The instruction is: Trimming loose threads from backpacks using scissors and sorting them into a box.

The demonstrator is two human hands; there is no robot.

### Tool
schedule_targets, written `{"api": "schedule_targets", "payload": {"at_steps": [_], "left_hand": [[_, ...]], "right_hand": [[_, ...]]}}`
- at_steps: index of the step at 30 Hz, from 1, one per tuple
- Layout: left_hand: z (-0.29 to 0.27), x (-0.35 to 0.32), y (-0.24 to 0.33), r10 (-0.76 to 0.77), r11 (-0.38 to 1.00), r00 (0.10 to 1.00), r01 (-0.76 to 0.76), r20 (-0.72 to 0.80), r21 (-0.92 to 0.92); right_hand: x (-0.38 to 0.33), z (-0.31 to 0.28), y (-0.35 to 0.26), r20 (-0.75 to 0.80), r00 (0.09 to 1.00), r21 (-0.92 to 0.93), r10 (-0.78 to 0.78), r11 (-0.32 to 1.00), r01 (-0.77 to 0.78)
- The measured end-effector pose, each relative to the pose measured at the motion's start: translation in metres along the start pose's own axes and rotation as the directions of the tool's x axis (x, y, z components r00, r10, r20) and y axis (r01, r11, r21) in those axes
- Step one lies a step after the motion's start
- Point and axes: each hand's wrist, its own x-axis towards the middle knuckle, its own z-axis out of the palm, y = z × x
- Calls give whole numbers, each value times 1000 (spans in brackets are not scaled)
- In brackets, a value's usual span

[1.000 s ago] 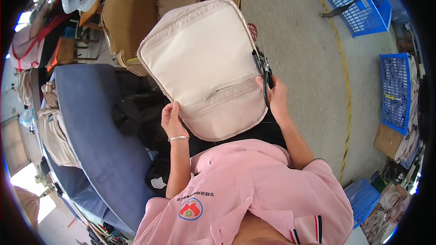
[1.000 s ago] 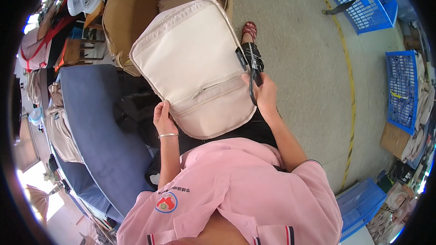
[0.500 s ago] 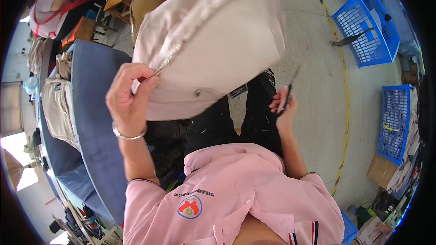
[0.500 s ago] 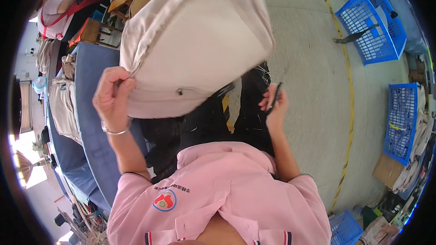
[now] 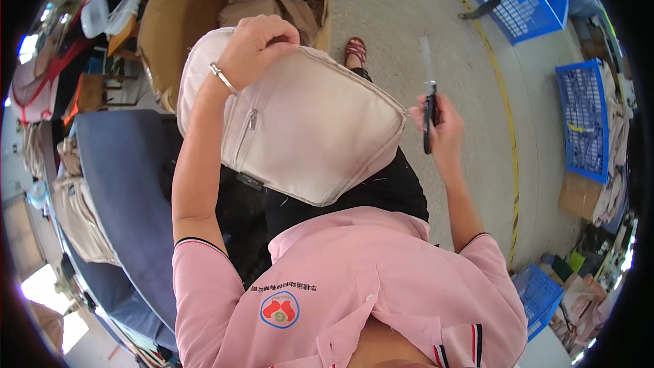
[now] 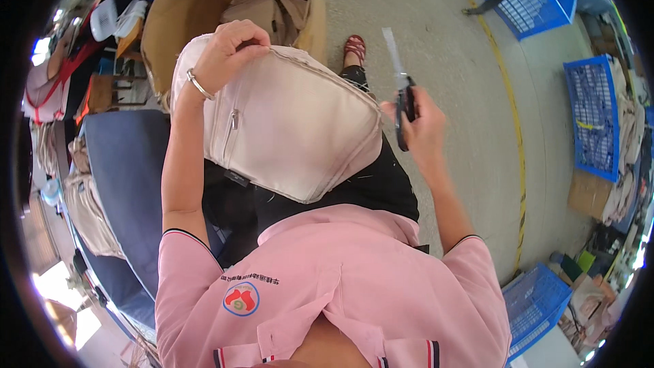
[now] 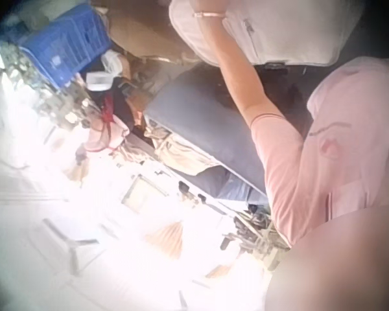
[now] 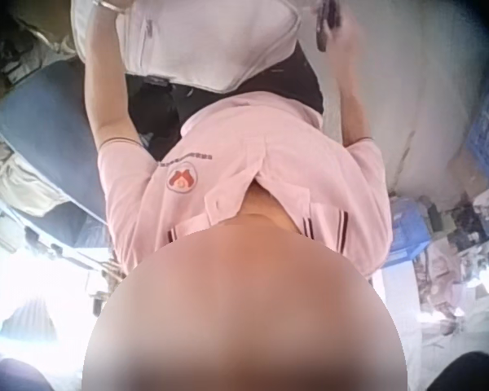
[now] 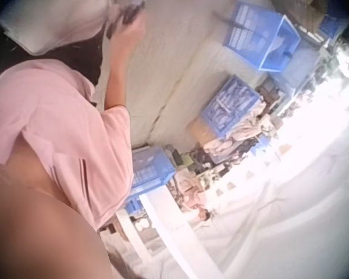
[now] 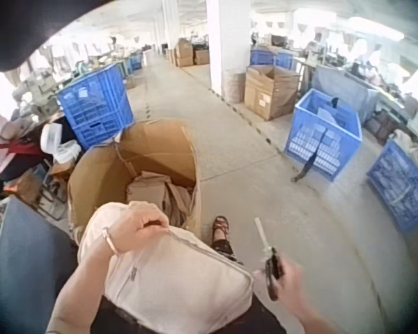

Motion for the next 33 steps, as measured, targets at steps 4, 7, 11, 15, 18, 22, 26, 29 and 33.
{"api": "schedule_targets", "payload": {"at_steps": [4, 7, 11, 15, 18, 22, 26, 29, 33], "left_hand": [[9, 7, -16, -107, 974, 991, 121, 85, -192], [10, 8, -16, -124, 957, 986, 148, 107, -250], [7, 6, -17, -123, 950, 986, 150, 114, -274], [6, 4, -15, -98, 943, 985, 138, 144, -302], [6, 0, -16, -119, 930, 982, 163, 148, -330], [6, -4, -24, -135, 916, 977, 186, 166, -354], [8, -4, -29, -146, 915, 974, 199, 172, -350], [12, -4, -32, -149, 887, 973, 210, 176, -412], [15, -2, -33, -169, 860, 973, 222, 155, -460]], "right_hand": [[21, -6, -32, 253, 946, -356, -202, 890, 285], [33, -10, -45, 394, 904, -428, -166, 837, 340], [52, -1, -63, 477, 860, -470, -181, 774, 424], [64, 14, -77, 523, 840, -498, -146, 747, 440], [65, 22, -81, 540, 833, -515, -123, 734, 442], [60, 30, -75, 528, 841, -479, -118, 777, 409], [56, 36, -67, 502, 842, -456, -197, 767, 452], [55, 37, -66, 499, 844, -475, -197, 753, 456], [54, 41, -60, 468, 846, -509, -255, 704, 494]]}}
